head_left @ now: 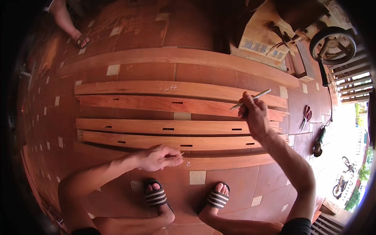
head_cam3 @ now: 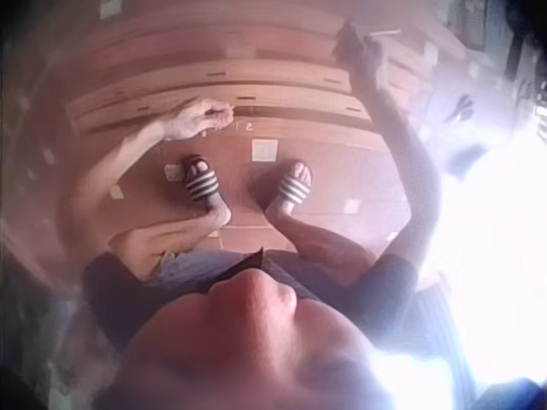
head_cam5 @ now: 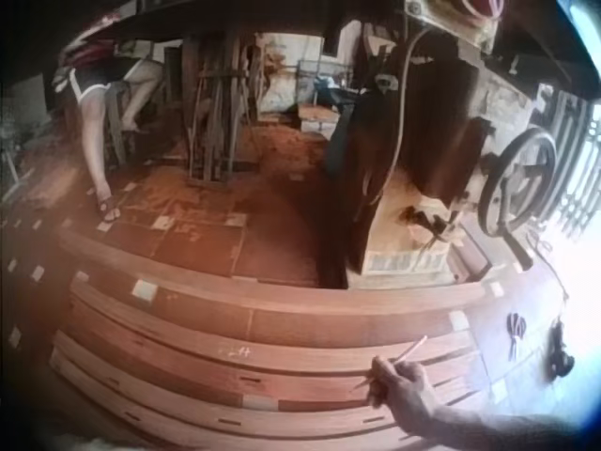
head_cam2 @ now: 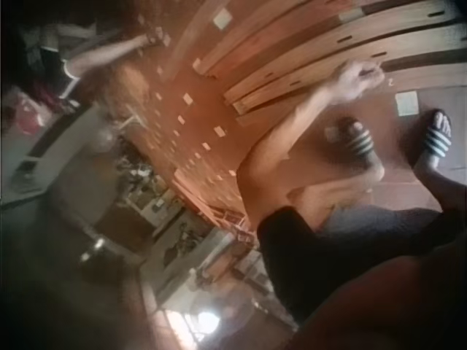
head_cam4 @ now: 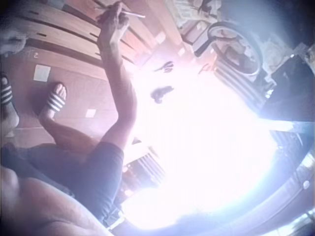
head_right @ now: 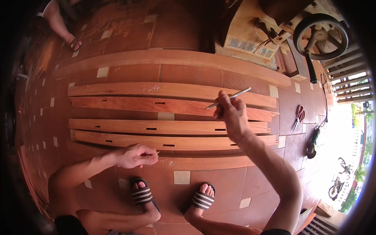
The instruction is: The person measures and marks several wooden planks laid out on the floor using a tape measure and a pen. They repeatedly measure lengths and make marks on the wood, then move to a different stack of planks to continue the process.
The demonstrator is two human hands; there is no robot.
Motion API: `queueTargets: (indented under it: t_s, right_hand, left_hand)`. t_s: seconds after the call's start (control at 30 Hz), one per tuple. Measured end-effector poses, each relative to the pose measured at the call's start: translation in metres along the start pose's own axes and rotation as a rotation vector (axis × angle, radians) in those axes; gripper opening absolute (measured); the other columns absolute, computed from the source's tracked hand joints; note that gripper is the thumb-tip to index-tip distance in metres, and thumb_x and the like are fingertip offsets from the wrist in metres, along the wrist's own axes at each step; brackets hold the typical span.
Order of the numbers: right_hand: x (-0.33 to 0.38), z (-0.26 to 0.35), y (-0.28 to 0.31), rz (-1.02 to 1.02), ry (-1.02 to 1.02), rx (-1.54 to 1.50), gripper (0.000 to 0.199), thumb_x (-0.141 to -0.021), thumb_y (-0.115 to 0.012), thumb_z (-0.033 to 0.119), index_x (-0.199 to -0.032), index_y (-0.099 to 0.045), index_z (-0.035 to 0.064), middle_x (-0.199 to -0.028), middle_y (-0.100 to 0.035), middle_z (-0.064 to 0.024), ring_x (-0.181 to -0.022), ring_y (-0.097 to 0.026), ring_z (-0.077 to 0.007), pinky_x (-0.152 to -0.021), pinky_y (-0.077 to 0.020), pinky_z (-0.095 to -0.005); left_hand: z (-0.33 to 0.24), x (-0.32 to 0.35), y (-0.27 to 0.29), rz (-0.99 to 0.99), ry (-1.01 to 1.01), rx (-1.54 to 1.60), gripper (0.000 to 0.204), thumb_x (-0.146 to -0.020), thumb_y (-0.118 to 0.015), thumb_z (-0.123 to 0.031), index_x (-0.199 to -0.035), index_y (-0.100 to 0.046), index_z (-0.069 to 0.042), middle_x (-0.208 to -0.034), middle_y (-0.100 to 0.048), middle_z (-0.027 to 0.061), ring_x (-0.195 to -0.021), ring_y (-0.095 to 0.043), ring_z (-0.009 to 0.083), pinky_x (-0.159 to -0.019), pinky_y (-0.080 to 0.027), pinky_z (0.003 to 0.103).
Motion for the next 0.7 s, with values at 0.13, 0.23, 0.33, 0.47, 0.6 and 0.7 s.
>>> queueTargets:
  t_s: [0.13, 0.23, 0.33, 0.47, 0.6, 0.7]
  right_hand:
    - [0.019, 0.027, 0.004, 0.088, -0.026, -0.041, 0.037, -0.106, -0.058, 0.038, -0.097, -0.064, 0.0030, -0.070, -0.062, -0.0024, -0.059, -0.063, -0.0134, -0.053, -0.0507, -0.0252]
    - [0.051, 0.025, 0.009, 0.122, -0.145, -0.128, 0.036, -0.106, -0.058, 0.037, -0.099, -0.064, 0.0026, -0.074, -0.065, -0.0035, -0.062, -0.065, -0.0143, -0.054, -0.0516, -0.0263]
    - [0.066, 0.024, 0.009, 0.136, -0.131, -0.062, 0.037, -0.106, -0.057, 0.038, -0.097, -0.064, 0.0025, -0.073, -0.065, -0.0035, -0.062, -0.065, -0.0137, -0.055, -0.0515, -0.0275]
    - [0.082, 0.024, -0.006, 0.326, 0.009, 0.580, 0.048, -0.107, -0.056, 0.042, -0.084, -0.065, 0.0002, -0.064, -0.060, -0.0061, -0.063, -0.065, -0.0150, -0.055, -0.0475, -0.0327]
    - [0.113, 0.004, -0.041, 0.670, 0.180, 0.919, 0.051, -0.107, -0.055, 0.041, -0.083, -0.068, -0.0024, -0.063, -0.059, -0.0208, -0.061, -0.061, -0.0331, -0.061, -0.0452, -0.0460]
    - [0.125, 0.002, -0.055, 0.741, 0.187, 0.956, 0.045, -0.107, -0.055, 0.034, -0.088, -0.069, -0.0040, -0.068, -0.058, -0.0273, -0.064, -0.055, -0.0442, -0.065, -0.0447, -0.0506]
  left_hand:
    - [0.035, 0.037, 0.011, -0.265, 0.192, 0.176, 0.030, -0.108, -0.054, -0.036, -0.098, -0.064, -0.010, -0.090, -0.058, -0.0030, -0.084, -0.055, 0.0061, -0.065, -0.052, 0.025]
    - [0.018, 0.034, 0.000, -0.224, 0.217, 0.255, 0.031, -0.108, -0.054, -0.037, -0.100, -0.063, -0.008, -0.088, -0.056, -0.0044, -0.082, -0.051, 0.0037, -0.064, -0.050, 0.023]
    - [-0.009, 0.020, -0.002, -0.216, 0.143, 0.327, 0.026, -0.107, -0.057, -0.034, -0.101, -0.063, -0.009, -0.089, -0.056, -0.0047, -0.083, -0.051, 0.0032, -0.065, -0.049, 0.023]
    - [-0.027, -0.007, 0.000, -0.305, 0.015, 0.185, 0.023, -0.105, -0.061, -0.029, -0.106, -0.063, -0.006, -0.091, -0.060, -0.0018, -0.079, -0.052, 0.0035, -0.066, -0.050, 0.023]
    - [-0.032, -0.016, 0.001, -0.360, -0.187, -0.051, 0.025, -0.104, -0.063, -0.027, -0.105, -0.065, -0.002, -0.087, -0.059, -0.0003, -0.075, -0.050, 0.0057, -0.066, -0.047, 0.026]
    - [-0.037, -0.016, -0.001, -0.391, -0.222, -0.182, 0.023, -0.102, -0.066, -0.025, -0.107, -0.068, -0.003, -0.085, -0.062, 0.0038, -0.073, -0.052, 0.0105, -0.067, -0.046, 0.030]
Point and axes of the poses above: each hand's wrist, its own x-axis away from the middle knuckle, its own y-axis out of the back of the hand, z = x × y, the point moved 3 cm from there along -x, towards the middle knuckle
